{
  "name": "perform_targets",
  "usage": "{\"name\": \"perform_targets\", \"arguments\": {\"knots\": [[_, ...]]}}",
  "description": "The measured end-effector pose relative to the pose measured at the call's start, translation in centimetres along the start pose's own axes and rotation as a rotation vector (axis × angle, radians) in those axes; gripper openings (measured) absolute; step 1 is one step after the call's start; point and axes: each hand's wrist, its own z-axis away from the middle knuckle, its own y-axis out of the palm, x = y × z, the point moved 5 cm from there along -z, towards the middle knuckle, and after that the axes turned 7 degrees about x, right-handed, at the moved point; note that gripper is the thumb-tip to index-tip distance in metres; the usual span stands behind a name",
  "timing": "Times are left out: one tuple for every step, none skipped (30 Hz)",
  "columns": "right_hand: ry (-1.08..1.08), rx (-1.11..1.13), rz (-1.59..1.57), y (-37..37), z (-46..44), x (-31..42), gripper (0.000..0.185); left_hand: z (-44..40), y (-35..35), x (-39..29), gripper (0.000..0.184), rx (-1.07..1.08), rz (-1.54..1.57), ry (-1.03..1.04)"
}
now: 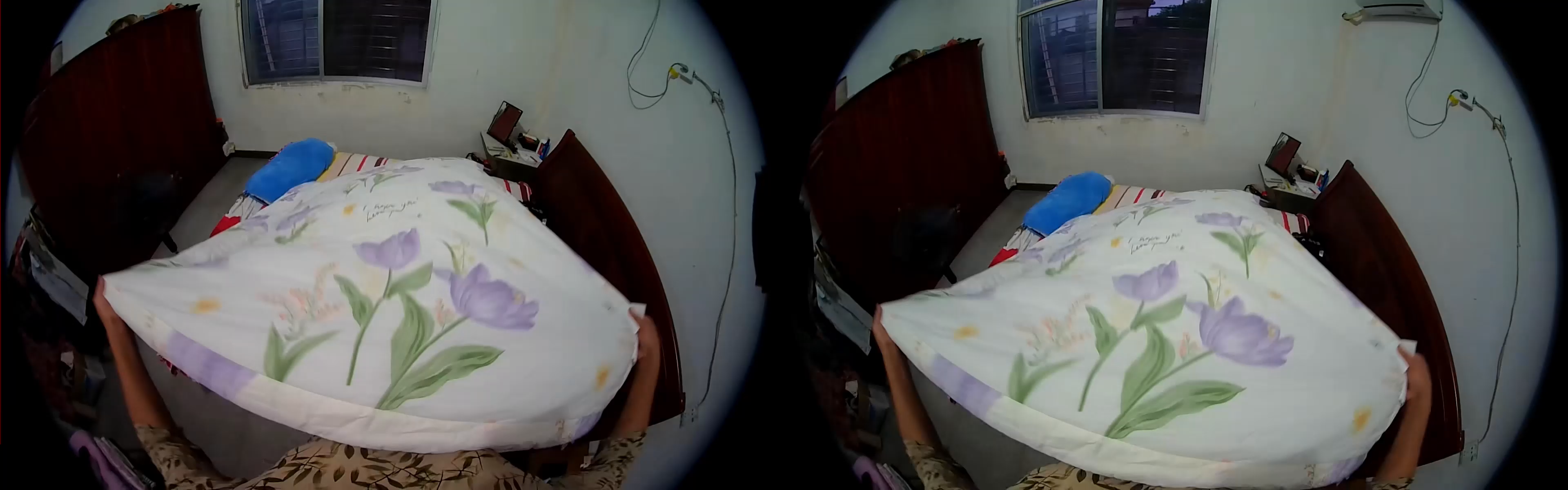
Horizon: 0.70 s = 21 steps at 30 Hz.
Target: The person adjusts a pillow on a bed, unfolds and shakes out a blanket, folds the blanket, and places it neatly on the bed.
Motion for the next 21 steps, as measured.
{"name": "perform_targets", "arguments": {"knots": [[0.027,-0.057,-0.008,-0.5,-0.1,-3.3,0.031,0.4,-3.5,3.3,0.037,-0.011,0.036,-0.073],[0.063,-0.052,-0.048,-1.2,-0.3,-6.4,0.029,1.5,-6.7,6.6,0.037,0.026,0.034,-0.099],[0.123,-0.001,-0.070,-4.0,-2.0,-7.5,0.032,3.1,-7.0,8.1,0.037,0.056,0.016,-0.132],[0.148,0.025,-0.181,-5.7,-3.1,-10.4,0.037,4.6,-8.5,8.4,0.032,0.070,-0.400,0.070],[0.169,0.047,-0.290,-6.4,-3.6,-12.2,0.041,6.3,-10.4,9.7,0.028,0.089,-0.809,0.274],[0.127,0.069,-0.418,-5.6,-3.2,-11.2,0.046,6.4,-15.3,13.4,0.025,-0.028,-0.611,0.149],[0.080,0.089,-0.550,-3.2,-1.8,-11.5,0.051,7.2,-18.3,15.9,0.022,-0.073,-0.350,-0.051],[0.030,0.103,-0.684,-0.4,-0.4,-11.4,0.056,8.4,-20.9,18.3,0.020,-0.170,-0.081,-0.230],[-0.030,0.161,-0.740,1.5,0.5,-12.1,0.062,10.4,-20.9,20.5,0.020,-0.195,0.251,-0.486],[-0.126,0.212,-0.665,0.3,0.7,-16.9,0.063,12.0,-20.1,22.2,0.018,-0.280,0.218,-0.496],[-0.066,0.210,-0.672,1.9,1.2,-20.4,0.062,14.2,-17.1,23.4,0.017,-0.370,0.184,-0.507],[0.005,0.234,-0.585,4.1,2.3,-24.1,0.058,15.2,-16.4,24.7,0.013,-0.376,0.103,-0.524],[0.264,0.158,-0.384,4.8,2.6,-28.5,0.052,15.8,-16.5,26.3,0.010,-0.380,0.019,-0.541],[0.532,0.121,-0.214,5.5,3.2,-32.8,0.047,16.7,-16.1,27.2,0.007,-0.384,-0.066,-0.555],[0.652,0.376,0.156,9.6,3.8,-33.4,0.043,17.9,-14.0,27.4,0.006,-0.412,-0.159,-0.552],[0.673,0.453,-0.134,12.3,4.4,-33.3,0.042,18.7,-10.7,27.1,0.008,-0.441,-0.254,-0.549],[0.717,0.446,-0.117,11.8,3.6,-33.7,0.042,19.1,-9.1,26.8,0.013,-0.467,-0.352,-0.550],[0.763,0.436,-0.102,11.3,2.3,-34.1,0.042,18.0,-11.2,28.2,0.024,-0.396,-0.343,-0.518],[0.807,0.421,-0.089,11.2,1.7,-34.0,0.042,17.1,-11.3,28.4,0.026,-0.339,-0.429,-0.532],[0.752,0.418,-0.293,11.9,0.9,-33.2,0.040,16.4,-11.4,29.1,0.029,-0.278,-0.512,-0.542],[0.689,0.410,-0.492,13.1,-0.1,-31.5,0.038,15.4,-11.1,29.4,0.032,-0.216,-0.591,-0.552]]}}
